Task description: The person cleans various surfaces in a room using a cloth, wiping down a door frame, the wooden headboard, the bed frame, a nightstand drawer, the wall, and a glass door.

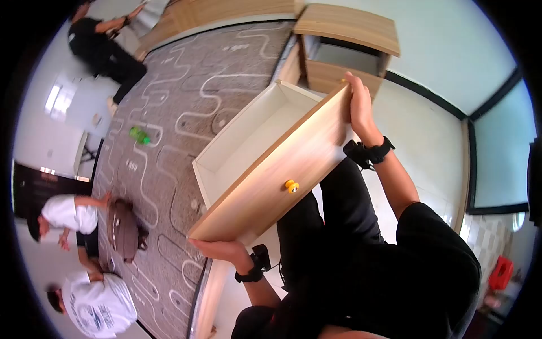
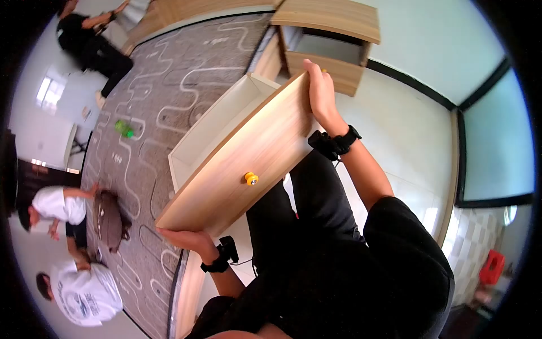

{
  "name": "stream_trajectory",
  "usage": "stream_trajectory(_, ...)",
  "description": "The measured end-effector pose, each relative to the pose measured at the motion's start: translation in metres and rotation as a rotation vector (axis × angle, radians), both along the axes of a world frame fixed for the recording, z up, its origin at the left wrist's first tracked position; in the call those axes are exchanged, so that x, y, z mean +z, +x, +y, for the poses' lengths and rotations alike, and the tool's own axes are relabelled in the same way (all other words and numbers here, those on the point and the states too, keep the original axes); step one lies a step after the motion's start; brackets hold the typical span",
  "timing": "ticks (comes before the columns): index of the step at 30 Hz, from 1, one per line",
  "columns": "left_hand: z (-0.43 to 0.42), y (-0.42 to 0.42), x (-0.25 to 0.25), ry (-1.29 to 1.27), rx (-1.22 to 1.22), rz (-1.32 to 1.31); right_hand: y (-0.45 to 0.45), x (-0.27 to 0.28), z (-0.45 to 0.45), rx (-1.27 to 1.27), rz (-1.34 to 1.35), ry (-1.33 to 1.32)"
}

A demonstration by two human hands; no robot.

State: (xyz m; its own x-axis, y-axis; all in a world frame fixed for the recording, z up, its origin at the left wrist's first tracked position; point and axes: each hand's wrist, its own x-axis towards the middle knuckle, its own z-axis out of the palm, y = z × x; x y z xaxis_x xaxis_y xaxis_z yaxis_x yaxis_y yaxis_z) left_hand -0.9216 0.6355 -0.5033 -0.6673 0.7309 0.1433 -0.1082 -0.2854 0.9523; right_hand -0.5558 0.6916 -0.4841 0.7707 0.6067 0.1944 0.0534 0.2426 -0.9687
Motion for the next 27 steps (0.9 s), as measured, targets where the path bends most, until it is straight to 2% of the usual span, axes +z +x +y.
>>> stream_trajectory(2, 0.017, 0.017, 0.001, 0.027, -0.123, 0.020, 0.023, -0.010, -0.032, -0.091, 0.054, 0.063)
stream_trajectory(4, 0.035, 0.056, 0.014, -0.056, -0.165, -0.238, 0.024, 0.017, -0.072, -0.251, 0.092, 0.120)
stream_trajectory(5, 0.050, 0.066, 0.007, -0.060, -0.197, -0.244, 0.053, -0.008, -0.093, -0.148, 0.207, 0.109)
stream_trajectory(7, 0.076, 0.092, -0.009, 0.020, -0.301, -0.201, 0.067, 0.000, -0.113, -0.346, 0.184, 0.171)
stream_trajectory(10, 0.115, 0.141, -0.009, 0.044, -0.366, -0.134, 0.104, -0.001, -0.135, -0.328, 0.238, 0.182)
stream_trajectory(15, 0.178, 0.220, 0.008, 0.037, -0.511, -0.078, 0.151, -0.003, -0.102, -0.487, 0.250, 0.252)
stream_trajectory(17, 0.203, 0.236, -0.004, 0.024, -0.531, -0.064, 0.160, -0.008, -0.087, -0.536, 0.219, 0.171)
stream_trajectory(19, 0.230, 0.256, -0.022, -0.002, -0.457, -0.011, 0.168, -0.015, -0.061, -0.573, 0.256, 0.204)
stream_trajectory(25, 0.291, 0.311, -0.080, 0.059, -0.544, -0.017, 0.220, -0.097, -0.012, -0.560, 0.305, 0.260)
stream_trajectory(27, 0.301, 0.322, -0.097, 0.040, -0.504, -0.034, 0.225, -0.121, -0.011, -0.559, 0.293, 0.244)
